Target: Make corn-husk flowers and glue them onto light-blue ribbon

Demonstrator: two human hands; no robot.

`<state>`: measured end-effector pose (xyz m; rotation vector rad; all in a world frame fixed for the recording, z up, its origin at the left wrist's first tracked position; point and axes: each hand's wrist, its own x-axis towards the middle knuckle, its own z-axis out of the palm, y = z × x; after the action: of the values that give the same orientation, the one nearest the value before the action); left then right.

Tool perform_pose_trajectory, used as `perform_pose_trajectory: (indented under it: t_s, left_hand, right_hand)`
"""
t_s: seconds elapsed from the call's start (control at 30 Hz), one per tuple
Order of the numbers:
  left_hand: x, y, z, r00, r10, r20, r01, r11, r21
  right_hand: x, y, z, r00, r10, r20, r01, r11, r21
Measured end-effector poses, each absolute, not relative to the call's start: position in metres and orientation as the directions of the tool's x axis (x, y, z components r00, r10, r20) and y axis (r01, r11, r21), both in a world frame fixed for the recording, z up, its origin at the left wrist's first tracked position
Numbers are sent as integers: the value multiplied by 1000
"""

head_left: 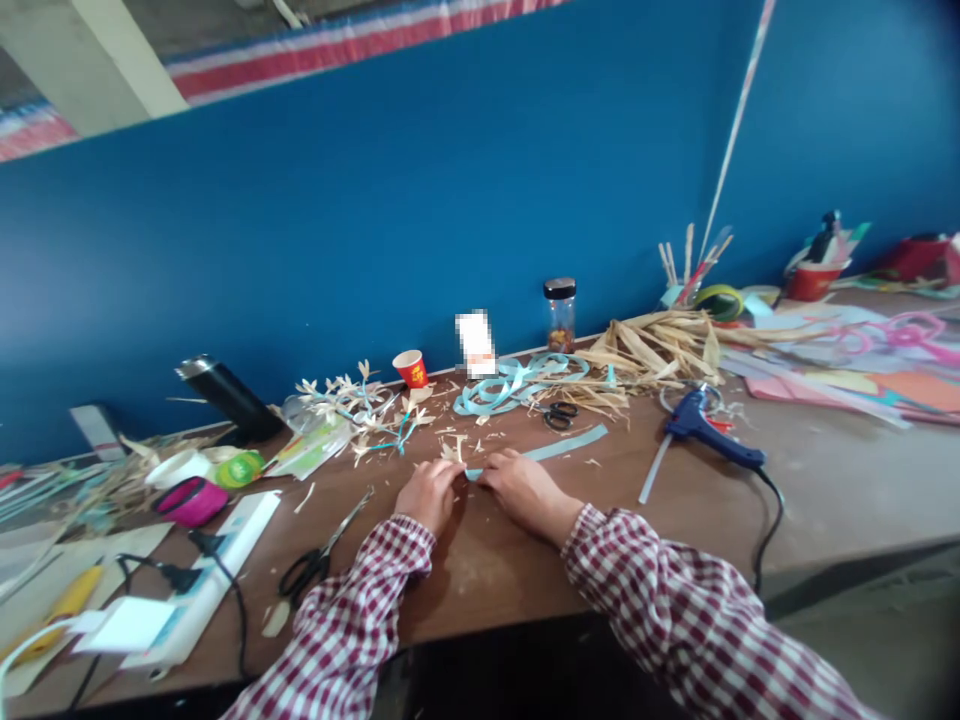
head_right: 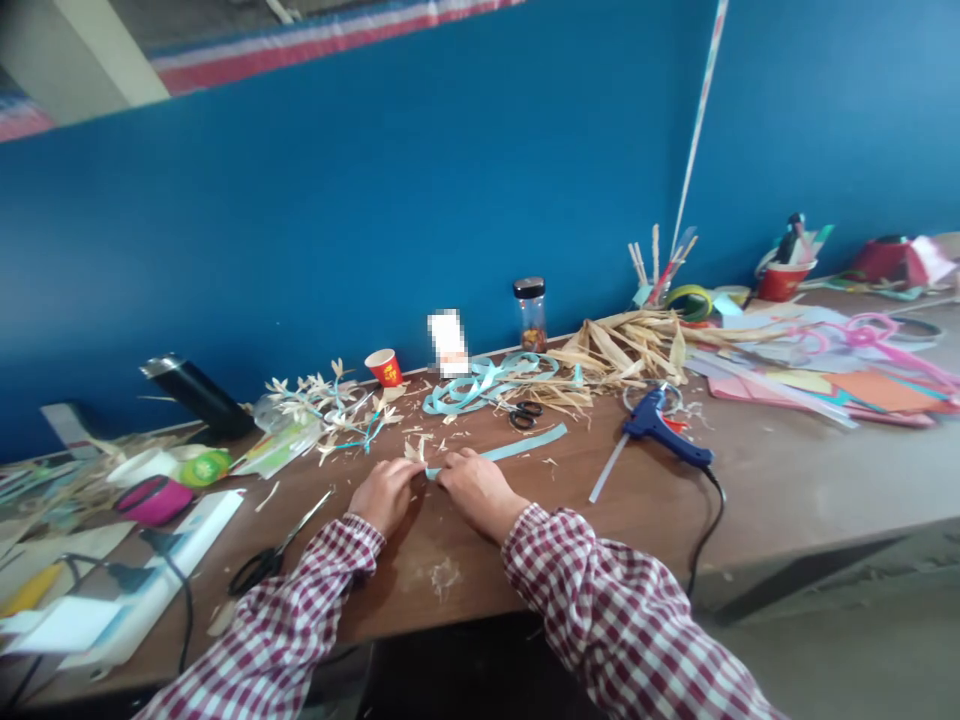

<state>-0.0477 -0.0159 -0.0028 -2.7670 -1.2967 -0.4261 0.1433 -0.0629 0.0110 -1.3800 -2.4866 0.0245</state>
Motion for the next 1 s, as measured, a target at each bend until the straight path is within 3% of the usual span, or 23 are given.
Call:
perform_pose_trajectory:
  t_s: [0.23,0.47,1.0]
  left_hand:
    - [-54,-28,1,614,703,358,720,-685,112]
    - [-50,-47,5,765,564,312,582,-812,43]
    - [-52,-45,-3,755,541,372,555,-828,77]
  right_hand:
    - [144,-65,12,-492,825,279,821,546,-168]
    - [143,-64,9,-472,834,284,832,529,-171]
    - [144,-66,16,-442,865,237,865,481,-141]
